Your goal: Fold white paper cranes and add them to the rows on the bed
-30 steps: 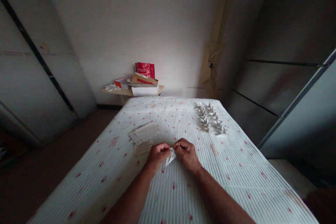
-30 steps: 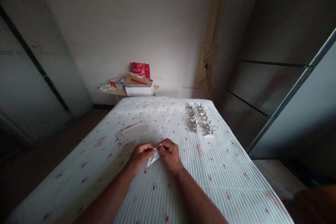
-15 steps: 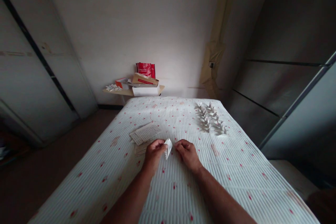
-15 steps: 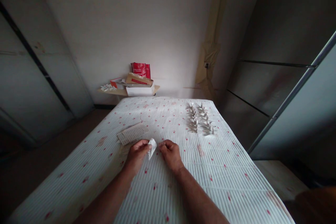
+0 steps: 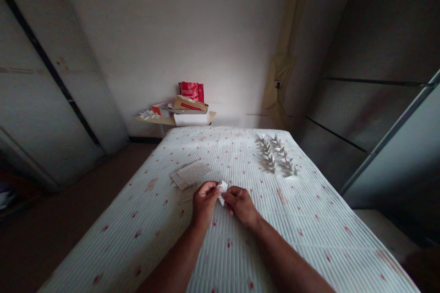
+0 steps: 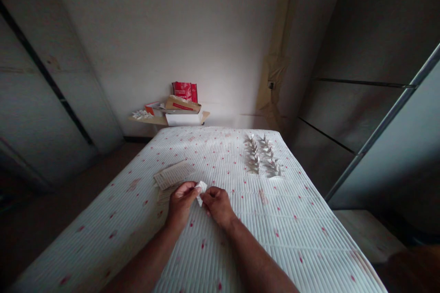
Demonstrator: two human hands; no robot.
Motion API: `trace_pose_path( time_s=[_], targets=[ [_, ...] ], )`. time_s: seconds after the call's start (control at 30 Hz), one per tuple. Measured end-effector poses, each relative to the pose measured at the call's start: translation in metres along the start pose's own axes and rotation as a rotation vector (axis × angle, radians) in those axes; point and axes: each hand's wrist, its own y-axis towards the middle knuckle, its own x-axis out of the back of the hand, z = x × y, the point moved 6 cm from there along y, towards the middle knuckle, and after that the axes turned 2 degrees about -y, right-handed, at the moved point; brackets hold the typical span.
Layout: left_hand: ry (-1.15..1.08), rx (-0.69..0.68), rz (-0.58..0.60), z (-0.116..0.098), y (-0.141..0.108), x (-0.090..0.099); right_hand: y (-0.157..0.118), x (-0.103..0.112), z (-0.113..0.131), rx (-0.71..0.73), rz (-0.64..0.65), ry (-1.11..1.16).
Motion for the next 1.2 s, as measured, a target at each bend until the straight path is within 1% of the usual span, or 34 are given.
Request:
trace_pose_path(
  time_s=[0.07, 0.17, 0.23, 0.3, 0.37, 0.4, 0.47, 0.53, 0.67, 0.8, 0.9, 1.1, 1.2],
  targets=[
    [0.000, -0.001, 0.000, -0.001, 0.000, 0.000, -0.001, -0.001, 0.000, 0.009, 0.008, -0.010],
    [-0.020, 0.008, -0.005, 0.002, 0.002, 0.003, -0.002, -0.003, -0.002, -0.008, 0.059, -0.020],
    [-0.043, 0.028, -0.006, 0.005, 0.003, 0.005, -0.003, -0.001, -0.001, 0.005, 0.056, -0.038],
    [-0.064, 0.053, 0.014, 0.007, 0.004, 0.005, -0.002, 0.008, 0.004, 0.080, -0.025, -0.058],
    [-0.079, 0.084, 0.069, 0.007, 0.003, 0.001, -0.002, 0.019, 0.011, 0.195, -0.128, -0.069],
    [-0.082, 0.101, 0.104, 0.007, 0.002, -0.002, -0.002, 0.023, 0.015, 0.254, -0.155, -0.084],
    [-0.078, 0.136, 0.171, 0.007, 0.000, -0.009, -0.003, 0.025, 0.021, 0.368, -0.155, -0.148],
    [-0.064, 0.161, 0.215, 0.007, -0.002, -0.013, -0.005, 0.024, 0.026, 0.455, -0.124, -0.219],
    [-0.036, 0.167, 0.269, 0.008, -0.003, -0.018, -0.008, 0.021, 0.031, 0.528, -0.107, -0.251],
    [-0.011, 0.158, 0.334, 0.008, -0.003, -0.021, -0.007, 0.021, 0.031, 0.529, -0.117, -0.291],
    [-0.017, 0.148, 0.350, 0.006, -0.004, -0.022, -0.006, 0.022, 0.032, 0.496, -0.134, -0.295],
    [0.011, 0.132, 0.254, 0.003, -0.004, -0.015, -0.008, 0.024, 0.034, 0.427, -0.112, -0.226],
    [-0.018, 0.125, 0.231, 0.002, -0.003, -0.010, -0.007, 0.027, 0.029, 0.371, -0.107, -0.149]
  ],
)
